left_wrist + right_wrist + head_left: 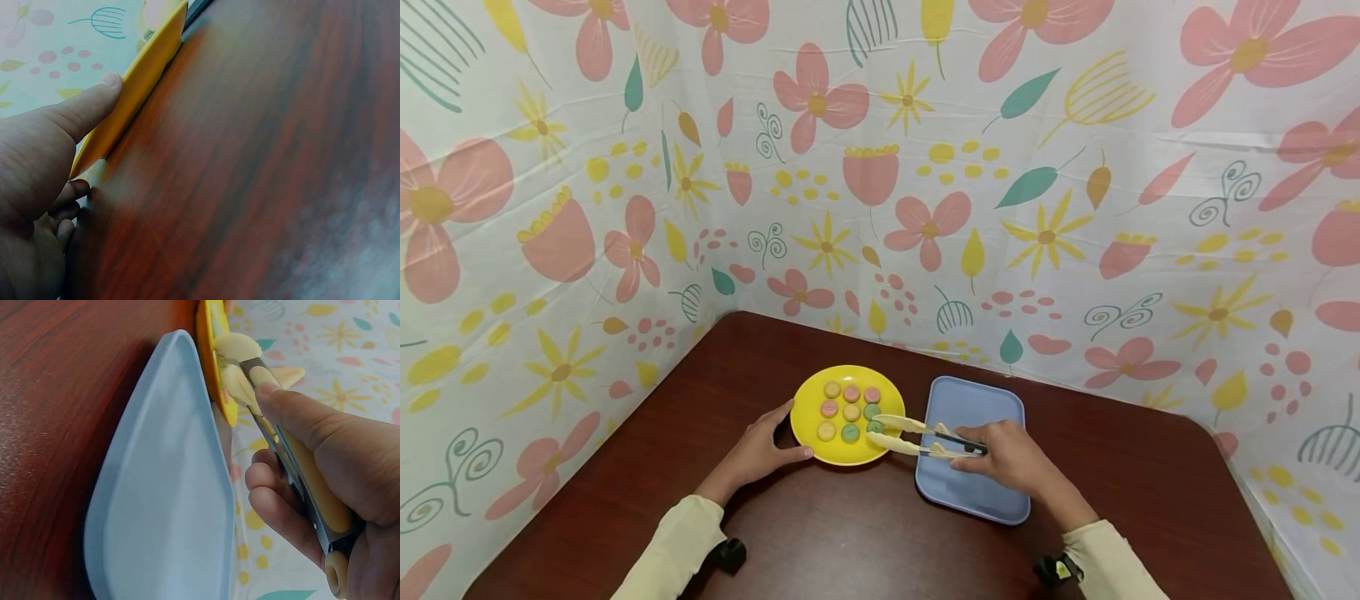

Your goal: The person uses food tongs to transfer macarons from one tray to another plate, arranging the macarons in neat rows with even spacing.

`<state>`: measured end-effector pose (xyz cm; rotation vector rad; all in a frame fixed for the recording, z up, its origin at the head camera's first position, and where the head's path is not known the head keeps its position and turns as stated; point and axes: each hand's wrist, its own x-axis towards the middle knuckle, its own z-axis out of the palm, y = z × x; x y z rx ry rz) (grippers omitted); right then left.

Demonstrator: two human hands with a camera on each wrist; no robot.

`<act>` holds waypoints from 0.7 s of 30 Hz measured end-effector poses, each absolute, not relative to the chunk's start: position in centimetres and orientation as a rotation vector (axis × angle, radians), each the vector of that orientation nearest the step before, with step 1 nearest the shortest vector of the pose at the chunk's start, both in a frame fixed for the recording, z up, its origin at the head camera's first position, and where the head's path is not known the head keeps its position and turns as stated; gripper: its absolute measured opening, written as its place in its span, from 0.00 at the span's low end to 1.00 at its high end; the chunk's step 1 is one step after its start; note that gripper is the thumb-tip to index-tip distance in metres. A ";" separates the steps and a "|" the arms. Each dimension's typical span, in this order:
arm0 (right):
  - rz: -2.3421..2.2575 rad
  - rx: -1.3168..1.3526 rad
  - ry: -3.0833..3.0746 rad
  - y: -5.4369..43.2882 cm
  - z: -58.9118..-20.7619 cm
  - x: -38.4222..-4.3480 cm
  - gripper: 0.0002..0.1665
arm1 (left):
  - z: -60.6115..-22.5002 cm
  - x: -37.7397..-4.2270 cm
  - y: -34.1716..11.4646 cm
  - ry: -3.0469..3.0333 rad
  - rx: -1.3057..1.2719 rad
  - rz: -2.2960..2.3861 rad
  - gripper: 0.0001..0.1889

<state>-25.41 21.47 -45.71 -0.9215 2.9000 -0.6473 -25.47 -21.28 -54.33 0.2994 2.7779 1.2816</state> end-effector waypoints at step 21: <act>-0.818 -0.568 3.032 24.7 -45.7 -22.9 0.35 | -54.4 -25.5 -21.4 2.761 0.320 1.300 0.58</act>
